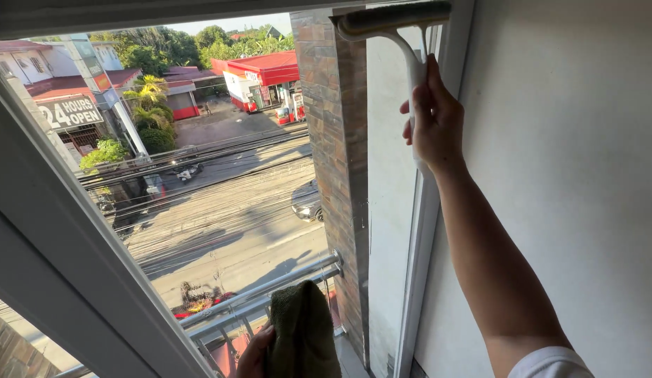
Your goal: Cleaning a glass balcony door using a squeegee and a cloth.
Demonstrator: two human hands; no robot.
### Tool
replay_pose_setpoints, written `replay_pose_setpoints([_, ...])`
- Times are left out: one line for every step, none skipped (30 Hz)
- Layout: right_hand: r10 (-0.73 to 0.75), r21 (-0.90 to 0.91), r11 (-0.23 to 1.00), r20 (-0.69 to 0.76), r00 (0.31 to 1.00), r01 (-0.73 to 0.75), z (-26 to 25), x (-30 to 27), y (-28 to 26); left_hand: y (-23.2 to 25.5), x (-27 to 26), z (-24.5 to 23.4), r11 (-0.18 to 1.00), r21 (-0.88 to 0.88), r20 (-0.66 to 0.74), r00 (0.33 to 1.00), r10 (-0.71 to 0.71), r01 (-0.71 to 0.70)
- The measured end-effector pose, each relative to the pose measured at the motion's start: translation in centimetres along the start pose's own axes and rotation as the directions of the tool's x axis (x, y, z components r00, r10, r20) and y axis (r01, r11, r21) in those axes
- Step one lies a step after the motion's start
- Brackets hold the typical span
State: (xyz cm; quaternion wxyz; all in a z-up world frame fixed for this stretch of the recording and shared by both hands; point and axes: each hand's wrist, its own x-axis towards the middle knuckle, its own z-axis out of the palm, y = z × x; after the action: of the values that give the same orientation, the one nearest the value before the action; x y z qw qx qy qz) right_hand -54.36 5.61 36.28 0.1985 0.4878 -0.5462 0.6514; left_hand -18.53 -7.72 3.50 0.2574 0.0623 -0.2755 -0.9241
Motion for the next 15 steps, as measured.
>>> replay_pose_setpoints([0.007, -0.029, 1.000, 0.010, 1.000, -0.006, 0.4, 0.7, -0.2, 0.1, 0.1, -1.0, 1.000, -0.014, -0.026, 1.000, 0.007, -0.008])
replay_pose_setpoints([0.014, -0.057, 0.998, 0.019, 1.000, -0.013, 0.7, 1.4, -0.3, 0.3, 0.3, -1.9, 1.000, -0.027, -0.051, 0.999, 0.014, -0.016])
replay_pose_setpoints([0.016, -0.054, 0.998, 0.019, 1.000, -0.015, 1.2, 1.4, -0.1, 0.7, 0.0, -1.5, 1.000, -0.025, -0.055, 0.998, 0.015, -0.016])
replay_pose_setpoints([0.015, -0.066, 0.998, 0.006, 1.000, -0.015, 1.6, 1.4, 0.2, 1.1, -0.2, -1.1, 0.999, -0.029, -0.041, 0.999, 0.030, -0.031])
replay_pose_setpoints([0.024, -0.084, 0.996, -0.001, 1.000, -0.024, 1.9, 0.9, 0.4, 1.0, -1.0, -0.8, 0.998, -0.039, -0.035, 0.999, 0.037, -0.039])
replay_pose_setpoints([0.036, -0.087, 0.996, 0.005, 0.999, -0.036, 1.9, 0.2, 0.6, 0.9, -1.5, -0.3, 0.999, -0.043, -0.045, 0.999, 0.030, -0.032])
replay_pose_setpoints([0.040, -0.066, 0.997, 0.002, 0.999, -0.040, 2.0, -0.6, 0.9, 1.0, -2.1, 0.1, 0.999, -0.024, -0.065, 0.997, 0.033, -0.034])
replay_pose_setpoints([0.044, -0.044, 0.998, 0.000, 0.999, -0.044, 2.2, -1.3, 1.1, 1.0, -2.7, 0.6, 0.999, -0.004, -0.084, 0.996, 0.035, -0.036])
replay_pose_setpoints([0.054, -0.048, 0.997, 0.004, 0.999, -0.054, 2.4, -3.0, 1.9, 1.2, -2.9, 1.0, 1.000, -0.008, -0.091, 0.995, 0.028, -0.029])
replay_pose_setpoints([0.073, -0.070, 0.995, -0.003, 0.997, -0.073, 2.5, -4.8, 2.7, 1.4, -3.2, 1.4, 0.999, 0.022, -0.112, 0.993, 0.044, -0.042])
replay_pose_setpoints([0.100, -0.097, 0.990, -0.006, 0.995, -0.100, 2.5, -6.9, 3.5, 1.4, -3.8, 1.7, 0.998, 0.048, -0.138, 0.989, 0.053, -0.047])
replay_pose_setpoints([0.117, -0.105, 0.988, 0.001, 0.993, -0.116, 2.7, -9.5, 4.9, 1.2, -4.2, 1.9, 0.999, 0.040, -0.151, 0.988, 0.039, -0.034])
replay_pose_setpoints([0.135, -0.103, 0.986, -0.004, 0.991, -0.135, 2.9, -12.0, 6.3, 1.2, -4.6, 2.2, 0.997, 0.072, -0.199, 0.979, 0.050, -0.037])
replay_pose_setpoints([0.153, -0.102, 0.983, -0.009, 0.988, -0.153, 3.0, -14.6, 7.6, 1.1, -4.9, 2.4, 0.994, 0.106, -0.246, 0.967, 0.062, -0.037])
replay_pose_setpoints([0.163, -0.108, 0.981, -0.004, 0.987, -0.163, 3.3, -17.2, 8.8, 0.9, -5.2, 2.6, 0.995, 0.099, -0.254, 0.966, 0.053, -0.028])
